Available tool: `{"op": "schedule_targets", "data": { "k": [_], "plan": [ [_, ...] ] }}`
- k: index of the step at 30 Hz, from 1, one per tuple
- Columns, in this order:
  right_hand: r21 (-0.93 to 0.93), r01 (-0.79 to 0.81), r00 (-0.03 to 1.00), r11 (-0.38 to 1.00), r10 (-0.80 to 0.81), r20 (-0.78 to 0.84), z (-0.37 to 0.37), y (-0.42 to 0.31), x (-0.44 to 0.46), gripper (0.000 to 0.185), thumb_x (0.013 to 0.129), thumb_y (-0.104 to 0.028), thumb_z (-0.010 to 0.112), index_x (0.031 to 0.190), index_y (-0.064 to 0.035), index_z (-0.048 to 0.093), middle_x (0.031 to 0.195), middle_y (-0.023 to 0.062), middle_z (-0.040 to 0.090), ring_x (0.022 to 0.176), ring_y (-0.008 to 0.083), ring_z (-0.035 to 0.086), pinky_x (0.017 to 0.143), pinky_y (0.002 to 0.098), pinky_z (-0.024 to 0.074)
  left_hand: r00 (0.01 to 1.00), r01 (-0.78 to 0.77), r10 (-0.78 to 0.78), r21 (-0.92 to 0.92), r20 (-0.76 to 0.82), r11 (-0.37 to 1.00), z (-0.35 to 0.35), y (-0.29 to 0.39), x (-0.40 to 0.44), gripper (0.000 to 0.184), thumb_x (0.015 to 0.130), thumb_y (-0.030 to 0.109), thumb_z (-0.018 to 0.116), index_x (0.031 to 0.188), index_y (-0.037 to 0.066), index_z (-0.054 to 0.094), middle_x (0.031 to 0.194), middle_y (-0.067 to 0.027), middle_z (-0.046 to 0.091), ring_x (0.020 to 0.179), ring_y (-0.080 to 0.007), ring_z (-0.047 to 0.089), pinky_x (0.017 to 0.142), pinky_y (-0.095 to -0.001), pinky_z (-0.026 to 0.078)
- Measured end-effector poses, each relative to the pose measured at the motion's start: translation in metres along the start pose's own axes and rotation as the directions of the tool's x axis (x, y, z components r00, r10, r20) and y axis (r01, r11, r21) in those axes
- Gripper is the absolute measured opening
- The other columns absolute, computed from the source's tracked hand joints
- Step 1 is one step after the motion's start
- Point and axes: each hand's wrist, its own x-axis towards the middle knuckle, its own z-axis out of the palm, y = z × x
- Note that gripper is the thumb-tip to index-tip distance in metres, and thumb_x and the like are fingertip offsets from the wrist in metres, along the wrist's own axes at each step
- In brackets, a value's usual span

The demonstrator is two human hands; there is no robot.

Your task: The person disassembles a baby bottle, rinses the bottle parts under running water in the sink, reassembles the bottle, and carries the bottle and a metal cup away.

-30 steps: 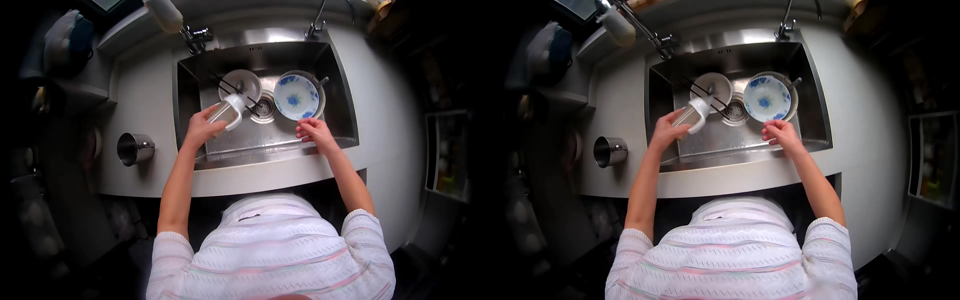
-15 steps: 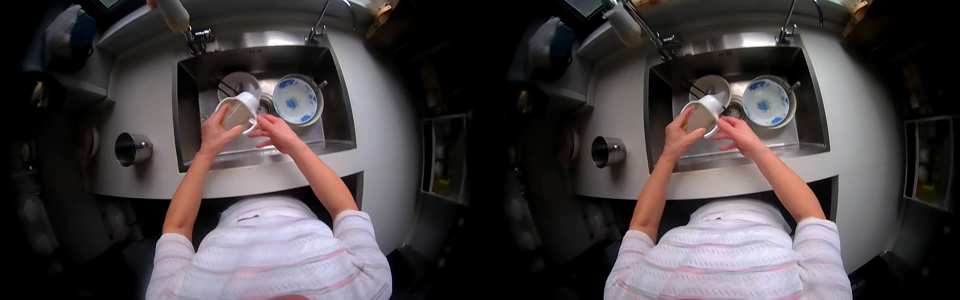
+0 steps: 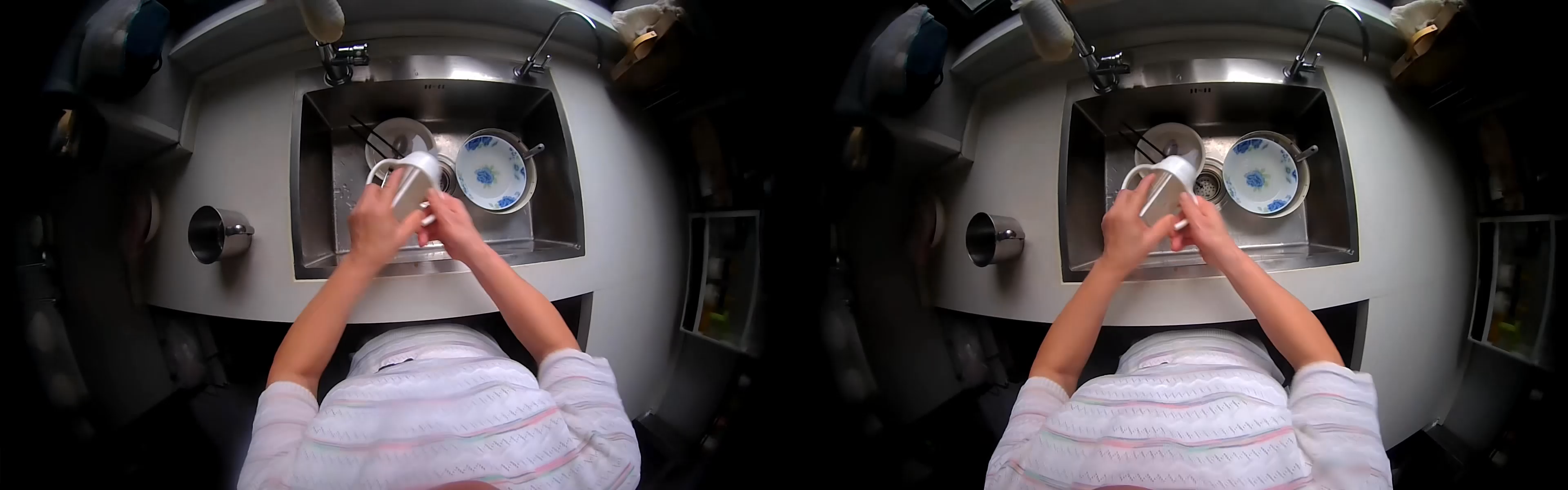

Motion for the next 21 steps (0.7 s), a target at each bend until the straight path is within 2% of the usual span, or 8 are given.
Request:
{"op": "schedule_targets", "data": {
  "k": [3,5,8,9,12,15,18,21],
  "plan": [
    [0.006,-0.104,0.988,0.995,0.103,0.114,0.041,-0.003,0.002,0.046,0.095,-0.045,0.048,0.102,0.0003,0.048,0.069,0.0091,0.057,0.049,0.0153,0.058,0.046,0.0271,0.0509,0.994,0.108,-0.106,-0.104,0.023,0.989,-0.033,-0.014,-0.01,0.066,0.067,0.03,0.074,0.125,0.005,0.055,0.098,-0.0191,0.061,0.087,-0.0316,0.064,0.077,-0.0381,0.052],
    [-0.052,-0.038,0.998,0.998,0.04,0.046,0.033,-0.011,-0.017,0.046,0.095,-0.044,0.046,0.106,0.0007,0.049,0.07,0.0104,0.058,0.049,0.0159,0.058,0.045,0.0263,0.0504,0.999,0.025,-0.025,0.007,-0.039,1.0,-0.031,0.017,-0.016,0.065,0.067,0.03,0.075,0.124,0.004,0.056,0.096,-0.0193,0.061,0.087,-0.0319,0.064,0.077,-0.0387,0.052],
    [0.06,-0.074,0.996,0.995,0.076,-0.042,-0.012,0.012,-0.007,0.043,0.097,-0.042,0.044,0.107,-0.001,0.05,0.071,0.0104,0.06,0.047,0.0152,0.057,0.042,0.0255,0.0484,0.986,0.085,-0.103,0.131,0.132,0.988,0.018,0.017,-0.001,0.062,0.066,0.022,0.078,0.121,0.003,0.057,0.092,-0.0159,0.06,0.084,-0.0295,0.064,0.073,-0.0388,0.052],
    [0.053,-0.096,0.986,0.994,0.102,-0.13,0.006,0.02,-0.004,0.041,0.097,-0.041,0.044,0.105,-0.0012,0.051,0.07,0.0099,0.06,0.047,0.0151,0.057,0.041,0.0256,0.0483,0.995,0.074,-0.08,0.086,0.067,0.994,0.012,0.016,0.002,0.063,0.066,0.022,0.078,0.122,0.002,0.056,0.093,-0.0163,0.06,0.084,-0.0291,0.064,0.073,-0.0389,0.052],
    [-0.015,-0.049,0.998,0.999,0.048,-0.036,0.035,0.006,-0.01,0.039,0.098,-0.04,0.042,0.102,-0.0018,0.051,0.07,0.01,0.059,0.045,0.0148,0.055,0.04,0.0249,0.0474,0.996,0.064,-0.063,-0.001,-0.067,0.998,-0.041,0.016,-0.024,0.066,0.067,0.021,0.078,0.124,-0.002,0.054,0.095,-0.0175,0.061,0.083,-0.0277,0.064,0.073,-0.039,0.051],
    [0.02,-0.016,1.0,1.0,0.016,-0.005,-0.002,0.001,0.003,0.04,0.099,-0.04,0.041,0.102,-0.0009,0.05,0.075,0.0104,0.058,0.046,0.0143,0.056,0.039,0.0227,0.0461,0.982,0.137,-0.142,0.044,0.126,0.99,0.01,0.009,0.0,0.063,0.069,0.024,0.077,0.124,0.002,0.055,0.095,-0.0176,0.059,0.084,-0.0307,0.064,0.073,-0.0371,0.052],
    [0.001,0.076,0.995,0.997,-0.075,-0.061,0.052,-0.015,-0.023,0.037,0.099,-0.037,0.04,0.102,-0.0012,0.048,0.069,0.0082,0.056,0.045,0.0137,0.054,0.038,0.0222,0.0448,0.99,-0.051,0.029,-0.162,-0.138,0.986,-0.024,0.005,-0.021,0.066,0.069,0.025,0.076,0.126,0.002,0.053,0.096,-0.0186,0.059,0.086,-0.0314,0.063,0.072,-0.0384,0.051],
    [-0.01,-0.037,0.999,0.999,0.037,0.015,0.023,-0.009,0.01,0.036,0.1,-0.036,0.04,0.103,-0.0017,0.046,0.066,0.007,0.055,0.044,0.0133,0.052,0.038,0.0228,0.0442,0.995,0.086,-0.09,-0.084,-0.041,0.993,0.001,-0.007,-0.006,0.067,0.069,0.023,0.077,0.127,0.003,0.052,0.098,-0.0182,0.059,0.086,-0.0316,0.063,0.075,-0.0386,0.051]
  ]
}}
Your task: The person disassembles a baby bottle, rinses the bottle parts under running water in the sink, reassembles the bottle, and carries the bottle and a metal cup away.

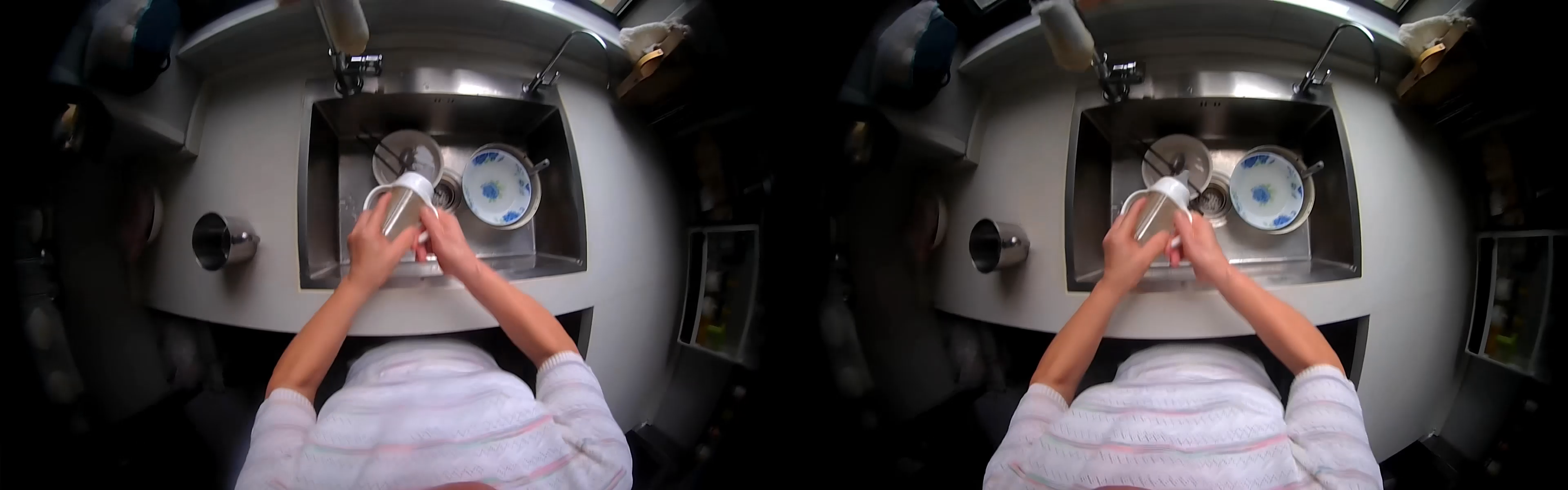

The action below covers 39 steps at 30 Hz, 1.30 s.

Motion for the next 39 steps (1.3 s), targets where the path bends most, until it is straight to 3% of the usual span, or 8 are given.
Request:
{"op": "schedule_targets", "data": {
  "k": [7,12,17,20,21,24,33,39],
  "plan": [
    [-0.025,0.153,0.988,0.988,-0.154,-0.032,0.011,-0.018,-0.005,0.036,0.1,-0.036,0.039,0.1,-0.0008,0.046,0.069,0.0093,0.057,0.042,0.014,0.05,0.039,0.0243,0.0445,0.986,-0.162,0.153,-0.138,-0.072,0.977,-0.021,0.014,0.01,0.071,0.069,0.019,0.076,0.132,0.004,0.046,0.102,-0.0165,0.059,0.091,-0.0302,0.062,0.079,-0.037,0.05],
    [-0.026,0.056,0.998,0.998,-0.056,0.013,-0.001,0.0,0.002,0.038,0.099,-0.037,0.041,0.106,0.0002,0.046,0.067,0.0114,0.056,0.042,0.0151,0.051,0.038,0.0248,0.0445,0.998,0.054,-0.046,-0.194,0.046,0.98,-0.004,-0.012,0.001,0.069,0.072,0.013,0.075,0.132,-0.002,0.045,0.113,-0.0137,0.057,0.099,-0.0223,0.059,0.087,-0.0336,0.047],
    [-0.011,0.122,0.992,0.992,-0.122,0.006,0.011,-0.014,0.023,0.035,0.1,-0.034,0.039,0.105,-0.0005,0.047,0.067,0.0104,0.055,0.042,0.015,0.05,0.039,0.0246,0.0439,0.998,0.044,-0.053,-0.182,-0.045,0.982,-0.002,-0.027,0.005,0.071,0.07,0.023,0.076,0.131,0.0,0.046,0.108,-0.0182,0.059,0.095,-0.0316,0.061,0.082,-0.0375,0.048],
    [-0.043,0.218,0.976,0.975,-0.216,0.043,0.026,-0.024,-0.003,0.035,0.1,-0.035,0.04,0.103,-0.0009,0.048,0.068,0.0094,0.055,0.042,0.0146,0.05,0.042,0.0248,0.0446,0.997,-0.04,0.025,-0.219,-0.071,0.975,-0.03,0.012,0.004,0.07,0.073,0.015,0.074,0.133,-0.003,0.043,0.112,-0.0154,0.058,0.102,-0.0216,0.058,0.089,-0.0325,0.045],
    [-0.06,0.142,0.99,0.988,-0.141,0.032,0.014,-0.006,0.014,0.035,0.1,-0.035,0.04,0.102,-0.0007,0.048,0.068,0.0092,0.055,0.043,0.0145,0.05,0.042,0.0251,0.0445,0.996,0.015,-0.032,-0.209,-0.078,0.978,-0.01,-0.018,0.011,0.072,0.07,0.02,0.077,0.131,-0.001,0.045,0.107,-0.0181,0.058,0.096,-0.0311,0.06,0.081,-0.0372,0.048],
    [-0.049,0.01,1.0,0.999,-0.009,0.015,0.006,0.005,0.026,0.035,0.1,-0.034,0.041,0.1,-0.0005,0.048,0.067,0.0091,0.054,0.043,0.0148,0.05,0.041,0.0255,0.0444,0.988,-0.13,0.117,-0.139,-0.098,0.982,-0.028,0.004,0.0,0.073,0.07,0.02,0.077,0.132,0.0,0.044,0.108,-0.0176,0.058,0.098,-0.0306,0.06,0.084,-0.0363,0.048],
    [-0.04,0.033,0.999,0.999,-0.032,0.038,0.021,-0.001,0.022,0.033,0.099,-0.034,0.043,0.099,-0.0009,0.049,0.065,0.009,0.056,0.041,0.0153,0.051,0.038,0.0247,0.0434,0.99,0.135,-0.141,-0.177,-0.025,0.975,-0.011,-0.041,-0.003,0.074,0.07,0.027,0.077,0.13,-0.003,0.046,0.111,-0.022,0.058,0.102,-0.0333,0.059,0.086,-0.0368,0.047],
    [-0.06,-0.069,0.996,0.996,0.072,0.047,0.014,-0.006,0.017,0.035,0.098,-0.037,0.045,0.1,-0.0024,0.05,0.07,0.0095,0.057,0.046,0.0153,0.053,0.043,0.0235,0.0451,0.997,-0.043,0.035,-0.124,-0.069,0.991,-0.02,-0.028,0.015,0.077,0.07,0.022,0.078,0.132,-0.003,0.042,0.109,-0.0204,0.058,0.099,-0.0341,0.059,0.086,-0.0377,0.047]
  ]
}}
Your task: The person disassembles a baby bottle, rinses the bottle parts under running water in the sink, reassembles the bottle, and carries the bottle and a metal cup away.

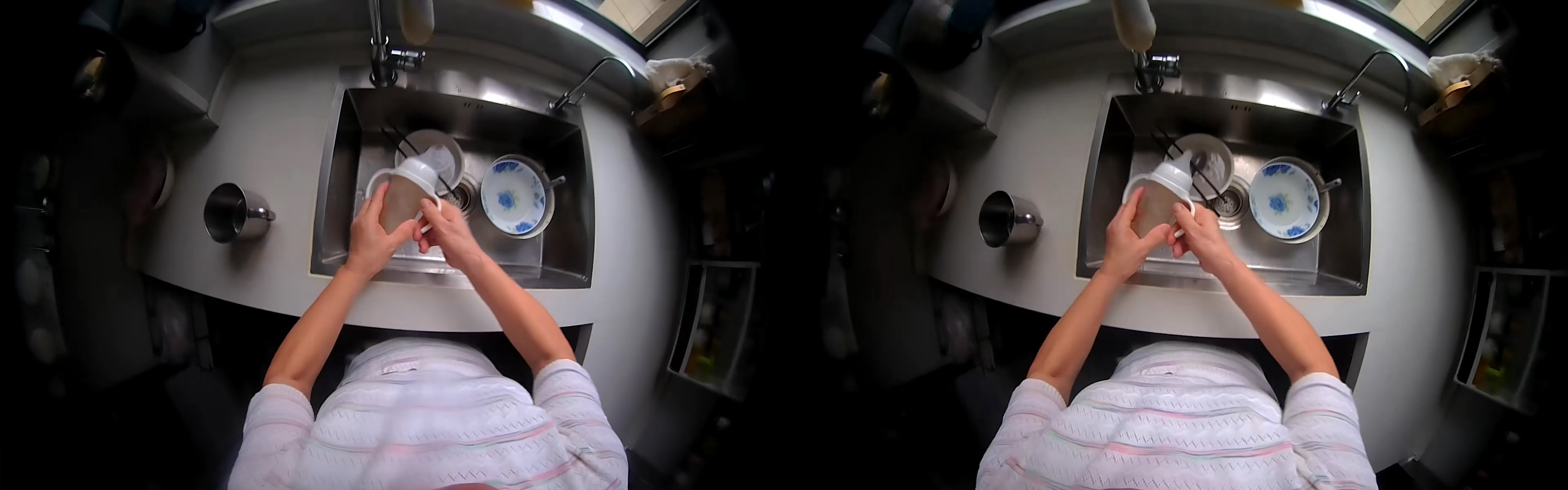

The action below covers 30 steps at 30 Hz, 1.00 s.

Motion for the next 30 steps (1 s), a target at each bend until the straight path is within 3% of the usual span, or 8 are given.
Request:
{"op": "schedule_targets", "data": {
  "k": [3,5,7,11,18,21,26,30],
  "plan": [
    [-0.037,0.082,0.994,0.996,-0.079,0.07,0.006,-0.018,-0.01,0.041,0.096,-0.043,0.047,0.101,-0.0025,0.05,0.072,0.0085,0.059,0.048,0.0139,0.055,0.046,0.0239,0.0485,0.999,0.04,-0.039,-0.092,0.015,0.995,-0.015,0.019,-0.005,0.079,0.07,0.02,0.079,0.134,-0.003,0.04,0.11,-0.0169,0.059,0.101,-0.0292,0.059,0.088,-0.036,0.047],
    [-0.097,0.029,0.996,0.995,-0.021,0.086,-0.004,-0.012,-0.006,0.05,0.095,-0.048,0.047,0.109,0.0,0.051,0.078,0.0096,0.062,0.057,0.016,0.062,0.052,0.0258,0.0526,0.983,0.182,-0.173,-0.192,0.062,0.964,-0.007,0.0,-0.018,0.081,0.071,0.017,0.078,0.138,0.0,0.037,0.113,-0.0117,0.059,0.103,-0.0225,0.059,0.091,-0.0332,0.045],
    [-0.099,-0.027,0.995,0.995,0.036,0.089,-0.006,-0.024,-0.013,0.056,0.094,-0.051,0.047,0.114,0.0012,0.051,0.08,0.0105,0.064,0.063,0.0185,0.065,0.055,0.0269,0.0544,0.989,0.147,-0.137,-0.201,0.062,0.969,-0.012,0.011,-0.017,0.085,0.069,0.018,0.079,0.14,0.005,0.034,0.109,-0.0126,0.059,0.101,-0.0243,0.06,0.089,-0.0342,0.047],
    [-0.006,0.113,0.992,0.994,-0.114,-0.06,-0.021,-0.026,-0.001,0.062,0.087,-0.056,0.056,0.121,-0.0047,0.052,0.106,0.0066,0.061,0.096,0.0167,0.06,0.069,0.0302,0.0545,0.986,0.151,-0.132,-0.202,0.103,0.968,-0.014,0.022,-0.023,0.094,0.07,0.015,0.078,0.147,0.013,0.022,0.107,-0.0108,0.06,0.102,-0.0223,0.059,0.092,-0.0342,0.045],
    [0.013,0.218,0.971,0.976,-0.216,-0.101,0.005,-0.029,0.007,0.056,0.078,-0.04,0.075,0.116,-0.0045,0.054,0.106,0.0069,0.06,0.098,0.0173,0.058,0.084,0.0342,0.0471,0.959,0.231,-0.213,-0.081,0.185,0.97,-0.013,0.023,-0.016,0.11,0.062,0.022,0.08,0.148,0.014,0.011,0.103,-0.0156,0.062,0.095,-0.0323,0.063,0.087,-0.0363,0.048],
    [-0.058,0.329,0.939,0.943,-0.333,-0.084,0.016,-0.028,0.003,0.056,0.076,-0.038,0.076,0.114,-0.0028,0.055,0.104,0.0075,0.061,0.097,0.0174,0.058,0.084,0.0313,0.0462,0.933,0.306,-0.29,-0.046,0.213,0.951,-0.01,0.029,-0.014,0.113,0.06,0.022,0.08,0.147,0.01,0.01,0.103,-0.0195,0.063,0.096,-0.0359,0.063,0.087,-0.037,0.048],
    [-0.088,0.27,0.955,0.959,-0.279,-0.101,0.013,-0.029,0.01,0.054,0.075,-0.031,0.077,0.114,-0.0011,0.055,0.104,0.0083,0.061,0.095,0.0172,0.058,0.086,0.0311,0.0454,0.939,0.301,-0.297,0.004,0.174,0.954,-0.01,0.037,-0.015,0.111,0.058,0.021,0.08,0.146,0.005,0.014,0.1,-0.0208,0.064,0.095,-0.0354,0.064,0.087,-0.0367,0.048],
    [-0.019,0.229,0.972,0.973,-0.228,0.049,0.008,-0.026,0.017,0.058,0.074,-0.033,0.077,0.117,-0.0011,0.054,0.108,0.0084,0.06,0.1,0.0183,0.058,0.091,0.0327,0.0441,0.884,0.446,-0.366,-0.298,0.29,0.844,-0.007,0.017,-0.017,0.107,0.056,0.019,0.08,0.144,0.002,0.021,0.112,-0.0158,0.059,0.106,-0.029,0.058,0.094,-0.0343,0.043]
  ]
}}
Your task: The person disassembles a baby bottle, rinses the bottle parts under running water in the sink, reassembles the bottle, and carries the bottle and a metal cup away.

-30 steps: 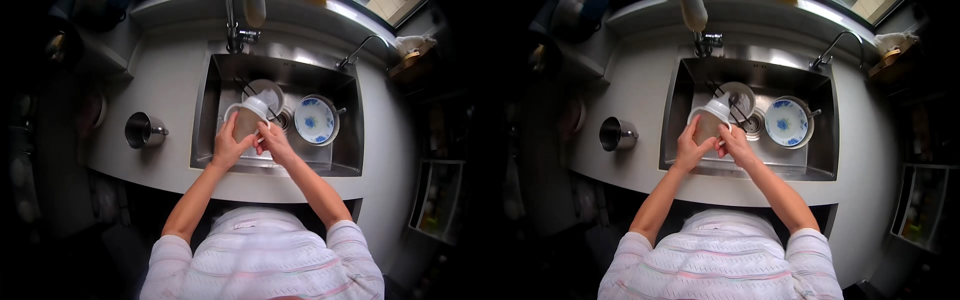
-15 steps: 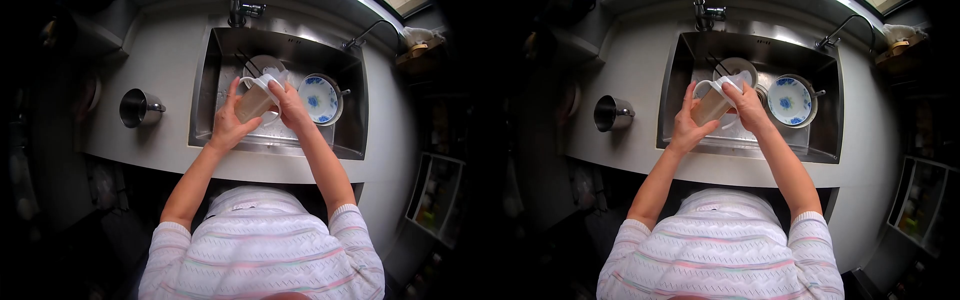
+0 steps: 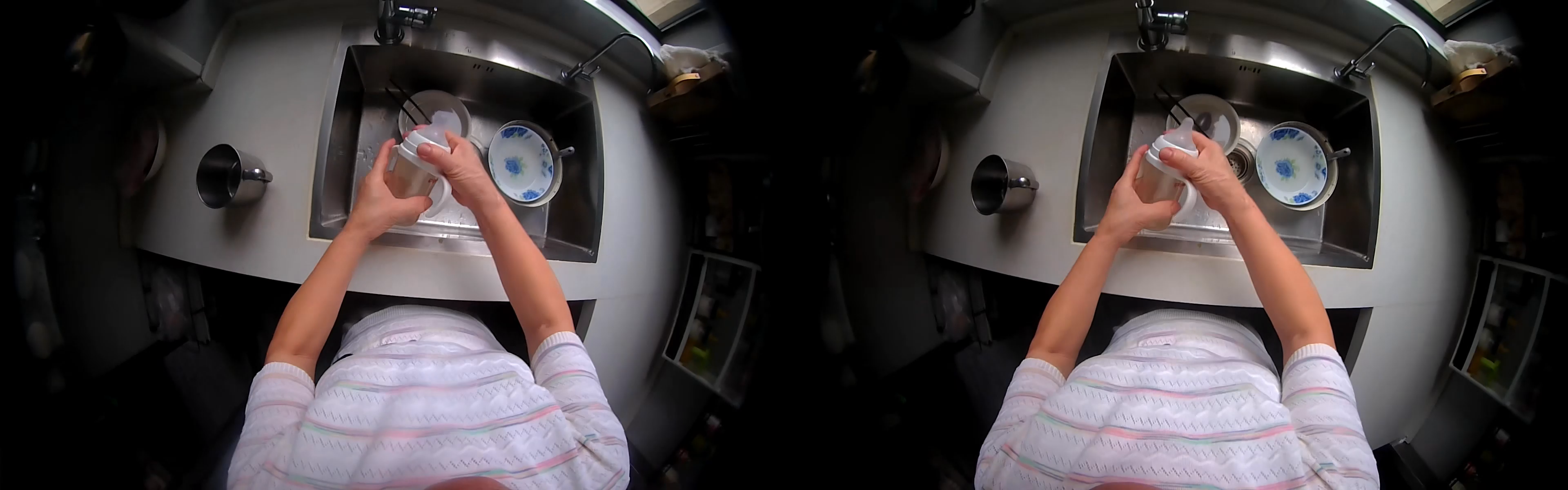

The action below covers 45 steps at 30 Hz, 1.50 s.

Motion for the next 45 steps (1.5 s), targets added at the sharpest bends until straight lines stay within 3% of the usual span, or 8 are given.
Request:
{"op": "schedule_targets", "data": {
  "k": [5,10,16,22,28,34,41,45],
  "plan": [
    [0.05,0.044,0.968,0.998,-0.055,0.244,-0.011,-0.014,-0.004,0.083,0.07,-0.04,0.078,0.132,0.0007,0.042,0.128,0.0111,0.052,0.12,0.0228,0.049,0.105,0.036,0.0359,0.984,0.023,0.037,-0.332,0.173,0.943,-0.003,0.004,-0.001,0.106,0.056,0.014,0.081,0.144,0.003,0.023,0.127,-0.0122,0.049,0.119,-0.0233,0.048,0.101,-0.0324,0.036],
    [-0.198,0.053,0.99,0.979,-0.026,0.137,-0.025,-0.016,-0.009,0.098,0.067,-0.037,0.082,0.141,-0.0006,0.03,0.128,0.0144,0.05,0.123,0.0247,0.045,0.105,0.0377,0.0343,0.988,0.006,0.036,-0.266,0.153,0.964,-0.004,0.007,-0.002,0.104,0.058,0.01,0.079,0.144,0.005,0.022,0.124,-0.0099,0.051,0.116,-0.0213,0.05,0.101,-0.0328,0.038],
    [-0.067,0.02,0.985,0.998,-0.008,0.17,-0.023,-0.035,-0.02,0.104,0.063,-0.034,0.086,0.142,-0.0001,0.027,0.129,0.0194,0.049,0.123,0.0286,0.045,0.105,0.0386,0.0327,0.993,-0.03,0.044,-0.126,0.112,0.992,-0.007,0.002,0.001,0.106,0.057,0.013,0.079,0.145,0.008,0.021,0.11,-0.011,0.059,0.106,-0.0224,0.057,0.095,-0.0317,0.042],
    [-0.341,0.035,0.998,0.939,-0.013,0.066,-0.023,-0.033,-0.019,0.104,0.066,-0.025,0.085,0.145,-0.0005,0.022,0.127,0.0193,0.051,0.122,0.0272,0.046,0.104,0.0376,0.0351,0.993,-0.076,0.077,-0.01,0.095,0.997,-0.007,-0.005,0.004,0.107,0.056,0.018,0.079,0.145,0.009,0.021,0.101,-0.0126,0.063,0.102,-0.0231,0.061,0.092,-0.0316,0.043],
    [-0.023,0.061,0.985,0.998,-0.057,0.164,-0.025,-0.03,-0.018,0.102,0.066,-0.026,0.085,0.144,0.0004,0.025,0.127,0.018,0.05,0.122,0.0255,0.046,0.105,0.0353,0.0317,0.991,-0.053,0.065,-0.103,0.117,0.993,-0.008,-0.003,0.003,0.107,0.056,0.016,0.079,0.145,0.008,0.021,0.102,-0.0115,0.063,0.102,-0.0216,0.06,0.092,-0.031,0.043],
    [-0.134,0.068,0.997,0.989,-0.062,0.051,-0.016,-0.025,-0.018,0.093,0.07,-0.016,0.08,0.143,0.0023,0.025,0.124,0.0142,0.053,0.117,0.0222,0.05,0.104,0.0326,0.0328,0.988,-0.012,0.037,-0.167,0.148,0.986,-0.007,-0.001,0.002,0.106,0.056,0.014,0.08,0.145,0.007,0.022,0.106,-0.0113,0.062,0.104,-0.0217,0.059,0.093,-0.0314,0.043],
    [0.101,0.003,0.986,0.995,-0.02,0.163,-0.027,-0.017,-0.012,0.087,0.073,-0.014,0.077,0.142,0.0023,0.027,0.121,0.0089,0.056,0.112,0.017,0.052,0.098,0.0332,0.039,0.964,0.102,0.003,-0.38,0.266,0.919,-0.013,-0.008,0.006,0.105,0.056,0.017,0.08,0.144,0.001,0.023,0.117,-0.013,0.057,0.11,-0.023,0.056,0.096,-0.0319,0.041],
    [0.07,-0.088,0.994,0.994,0.083,0.074,-0.033,0.01,0.003,0.074,0.078,-0.022,0.072,0.139,-0.0039,0.034,0.112,0.0042,0.058,0.105,0.0154,0.054,0.091,0.0345,0.044,0.963,0.155,-0.113,-0.164,0.243,0.974,-0.022,-0.001,0.015,0.093,0.059,0.018,0.076,0.14,0.001,0.034,0.117,-0.0092,0.056,0.109,-0.0191,0.055,0.095,-0.0308,0.042]
  ]
}}
